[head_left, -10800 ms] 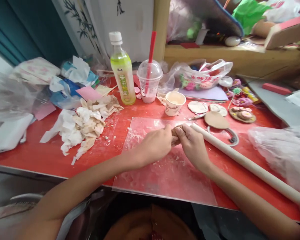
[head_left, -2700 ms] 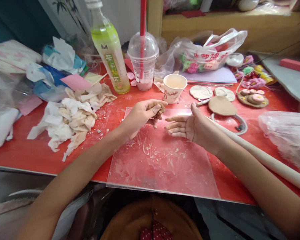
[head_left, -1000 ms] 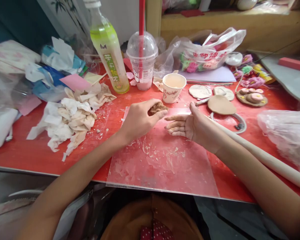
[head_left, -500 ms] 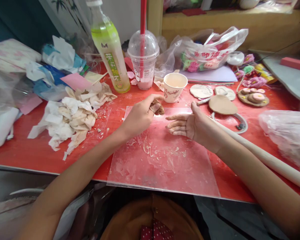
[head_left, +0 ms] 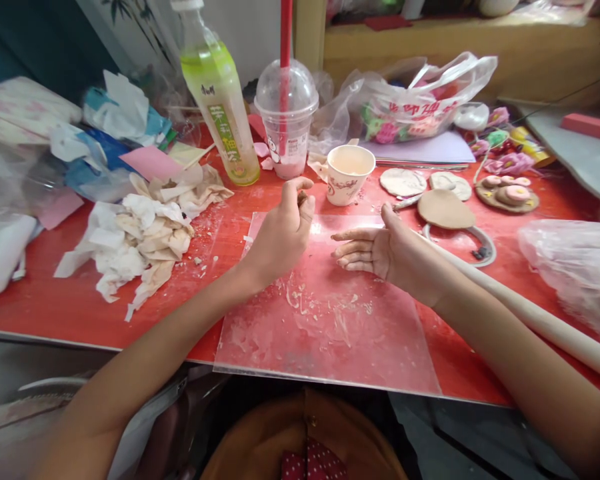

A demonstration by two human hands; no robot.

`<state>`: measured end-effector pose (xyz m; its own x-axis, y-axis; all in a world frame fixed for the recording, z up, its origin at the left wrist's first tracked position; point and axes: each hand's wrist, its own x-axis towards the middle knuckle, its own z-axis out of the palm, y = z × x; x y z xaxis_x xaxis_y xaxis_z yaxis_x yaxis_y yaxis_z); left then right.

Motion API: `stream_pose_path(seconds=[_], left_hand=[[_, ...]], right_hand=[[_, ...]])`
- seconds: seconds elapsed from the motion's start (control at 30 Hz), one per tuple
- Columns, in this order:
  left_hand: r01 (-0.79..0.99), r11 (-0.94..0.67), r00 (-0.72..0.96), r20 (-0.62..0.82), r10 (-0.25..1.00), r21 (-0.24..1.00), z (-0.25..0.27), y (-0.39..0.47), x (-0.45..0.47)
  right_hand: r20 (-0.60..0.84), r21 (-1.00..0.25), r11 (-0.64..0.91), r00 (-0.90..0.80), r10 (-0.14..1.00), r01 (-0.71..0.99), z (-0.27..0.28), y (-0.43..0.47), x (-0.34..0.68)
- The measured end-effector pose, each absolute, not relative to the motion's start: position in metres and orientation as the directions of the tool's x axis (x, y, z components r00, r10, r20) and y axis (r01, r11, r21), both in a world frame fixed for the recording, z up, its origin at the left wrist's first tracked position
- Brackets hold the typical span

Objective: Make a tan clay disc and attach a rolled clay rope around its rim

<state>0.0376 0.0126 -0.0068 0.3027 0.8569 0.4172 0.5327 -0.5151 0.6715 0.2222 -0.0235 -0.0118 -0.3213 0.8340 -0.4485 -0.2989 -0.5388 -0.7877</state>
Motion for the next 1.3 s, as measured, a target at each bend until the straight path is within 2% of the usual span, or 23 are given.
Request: stream_pose_path(seconds=[0.17, 0.5, 0.67, 0.83, 1.03, 1.3], left_hand=[[0.507, -0.581, 0.39, 0.432, 0.813, 0.636, -0.01, 0.012, 0.036], [0.364, -0.586, 0.455, 0.411, 0.79, 0.723, -0.003, 0.013, 0.035], [0.409, -0.581, 0.471, 0.382, 0.795, 0.704, -0.008, 0.02, 0.035], [0.444, -0.532, 0.45, 0.334, 0.828, 0.72, -0.006, 0.016, 0.034], [0.477, -0.527, 0.401, 0.36, 0.842, 0.703, 0.001, 0.009, 0.035], [0.489, -0.614, 0.453, 0.421, 0.786, 0.62, -0.002, 0.005, 0.034]], right_hand=[[-0.454, -0.785, -0.544, -0.323, 0.831, -0.296, -0.012, -0.023, 0.222], [-0.42, -0.817, -0.508, -0.323, 0.848, -0.271, -0.016, -0.022, 0.224], [-0.449, -0.797, -0.533, -0.312, 0.837, -0.284, -0.015, -0.022, 0.223], [-0.418, -0.81, -0.507, -0.316, 0.851, -0.293, -0.014, -0.024, 0.223], [-0.416, -0.821, -0.504, -0.325, 0.849, -0.266, -0.016, -0.023, 0.224], [-0.422, -0.808, -0.519, -0.341, 0.84, -0.279, -0.014, -0.024, 0.224]])
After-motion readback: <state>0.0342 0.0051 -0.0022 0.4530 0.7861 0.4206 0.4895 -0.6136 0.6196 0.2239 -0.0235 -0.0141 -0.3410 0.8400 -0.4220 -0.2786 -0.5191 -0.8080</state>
